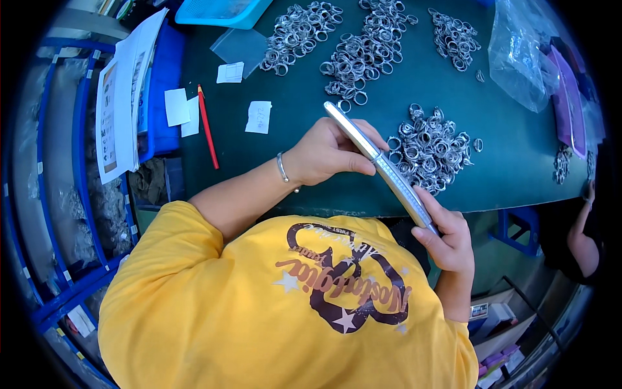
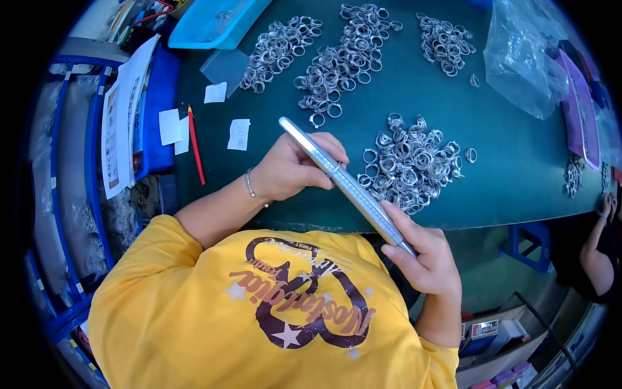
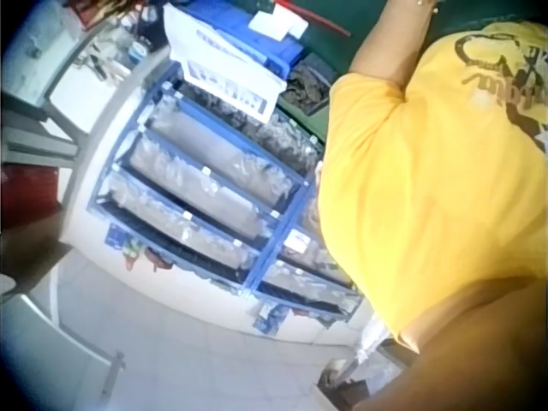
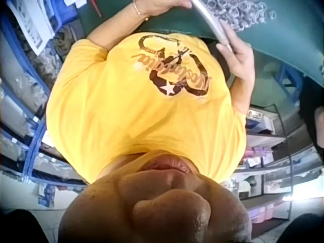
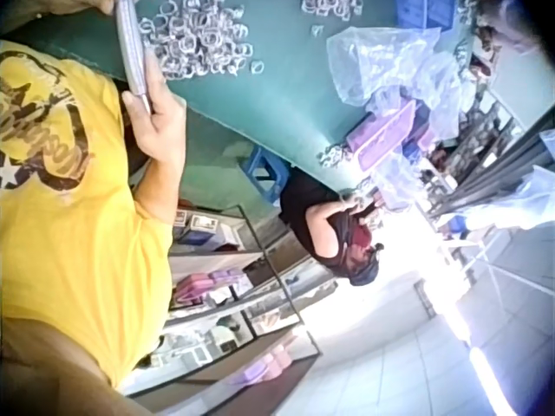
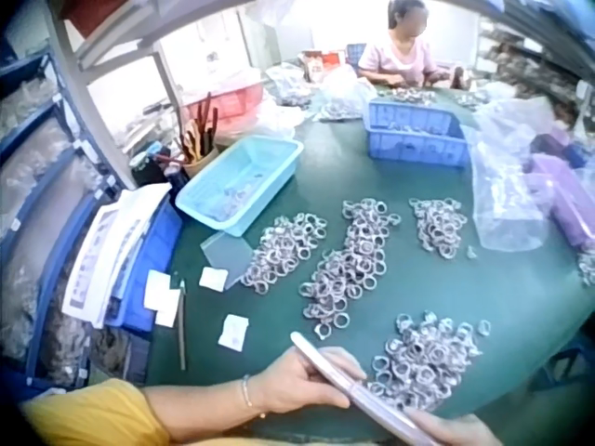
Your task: The person picks up metal rings from a pile and slides them one at a time onto a tapered ring sizer to check their size.
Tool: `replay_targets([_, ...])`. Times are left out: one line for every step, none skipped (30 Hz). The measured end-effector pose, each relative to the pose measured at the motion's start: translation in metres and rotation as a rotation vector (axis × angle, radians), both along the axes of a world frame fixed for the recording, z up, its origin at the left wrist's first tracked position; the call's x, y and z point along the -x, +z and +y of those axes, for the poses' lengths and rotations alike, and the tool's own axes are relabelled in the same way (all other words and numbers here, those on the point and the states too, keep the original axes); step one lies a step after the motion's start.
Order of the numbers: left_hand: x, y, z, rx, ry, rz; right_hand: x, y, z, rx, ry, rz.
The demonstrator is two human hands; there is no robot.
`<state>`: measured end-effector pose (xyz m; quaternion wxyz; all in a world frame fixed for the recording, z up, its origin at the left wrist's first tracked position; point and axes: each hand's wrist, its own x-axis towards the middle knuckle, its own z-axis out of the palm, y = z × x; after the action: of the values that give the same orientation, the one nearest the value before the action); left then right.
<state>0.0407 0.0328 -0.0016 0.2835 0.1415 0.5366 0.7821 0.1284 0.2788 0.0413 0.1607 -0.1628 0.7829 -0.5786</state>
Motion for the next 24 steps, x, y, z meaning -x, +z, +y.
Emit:
replay_targets([0.0, -0.001, 0.0, -0.001, 0.002, -0.001, 0.0, 0.001, 0.0, -0.001, 0.002, -0.009])
replay_targets([-0.001, -0.001, 0.0, -0.001, 0.004, -0.003, 0.0, 0.002, 0.0, -0.003, 0.004, -0.018])
replay_targets([-0.001, -0.001, 0.0, 0.006, 0.0, 0.006, 0.0, 0.001, 0.0, -0.009, 0.003, -0.012])
replay_targets([-0.001, -0.001, -0.001, 0.014, -0.005, 0.016, 0.0, 0.0, 0.001, -0.016, 0.001, -0.005])
replay_targets([-0.001, -0.001, -0.001, 0.021, -0.008, 0.025, -0.001, -0.001, 0.001, -0.022, 0.0, 0.001])
replay_targets([-0.001, -0.001, -0.001, 0.018, -0.009, 0.037, -0.001, 0.0, 0.001, -0.036, 0.001, 0.008])
replay_targets([-0.001, -0.001, -0.001, 0.015, -0.008, 0.049, -0.001, 0.001, 0.001, -0.049, 0.002, 0.014])
replay_targets([-0.001, -0.001, -0.001, 0.012, -0.008, 0.062, -0.001, 0.001, 0.001, -0.062, 0.003, 0.021])
replay_targets([-0.001, -0.001, -0.001, 0.004, -0.006, 0.066, -0.001, 0.001, 0.001, -0.09, 0.006, 0.021])
replay_targets([-0.001, -0.001, 0.0, -0.004, -0.004, 0.071, -0.002, 0.0, 0.002, -0.118, 0.009, 0.021])
replay_targets([-0.001, -0.001, 0.0, -0.012, -0.002, 0.075, -0.002, 0.0, 0.003, -0.145, 0.013, 0.021])
replay_targets([-0.001, -0.001, 0.0, -0.012, 0.001, 0.078, -0.003, -0.001, 0.001, -0.116, -0.001, 0.028])
replay_targets([0.0, -0.002, 0.0, -0.011, 0.004, 0.081, -0.003, -0.003, -0.001, -0.087, -0.015, 0.035])
replay_targets([0.001, -0.002, 0.0, -0.011, 0.008, 0.083, -0.004, -0.003, -0.003, -0.058, -0.028, 0.041])
replay_targets([0.002, -0.004, -0.001, -0.045, 0.036, 0.083, -0.004, -0.001, -0.002, 0.005, -0.046, -0.132])
replay_targets([0.003, -0.006, -0.003, -0.079, 0.064, 0.083, -0.005, 0.004, 0.001, 0.068, -0.065, -0.305])
replay_targets([0.005, -0.007, -0.005, -0.112, 0.093, 0.083, -0.007, 0.004, 0.003, 0.105, -0.073, -0.365])
replay_targets([0.009, -0.006, -0.008, -0.229, 0.15, -0.029, -0.008, 0.004, 0.006, 0.142, -0.086, -0.424])
replay_targets([0.014, -0.005, -0.013, -0.231, 0.146, -0.02, -0.011, 0.0, 0.01, 0.153, -0.09, -0.371])
replay_targets([0.019, -0.004, -0.017, -0.234, 0.142, -0.01, -0.011, -0.001, 0.011, 0.132, -0.08, -0.304])
replay_targets([0.02, -0.003, -0.016, -0.231, 0.127, -0.001, -0.011, -0.002, 0.011, 0.112, -0.068, -0.238])
replay_targets([0.019, -0.003, -0.016, -0.206, 0.103, 0.008, -0.01, -0.003, 0.011, 0.09, -0.058, -0.172])
replay_targets([0.017, -0.004, -0.015, -0.182, 0.078, 0.017, -0.009, -0.006, 0.01, 0.059, -0.046, -0.084])
replay_targets([0.015, -0.004, -0.014, -0.157, 0.053, 0.028, -0.008, -0.008, 0.009, 0.029, -0.034, 0.005])
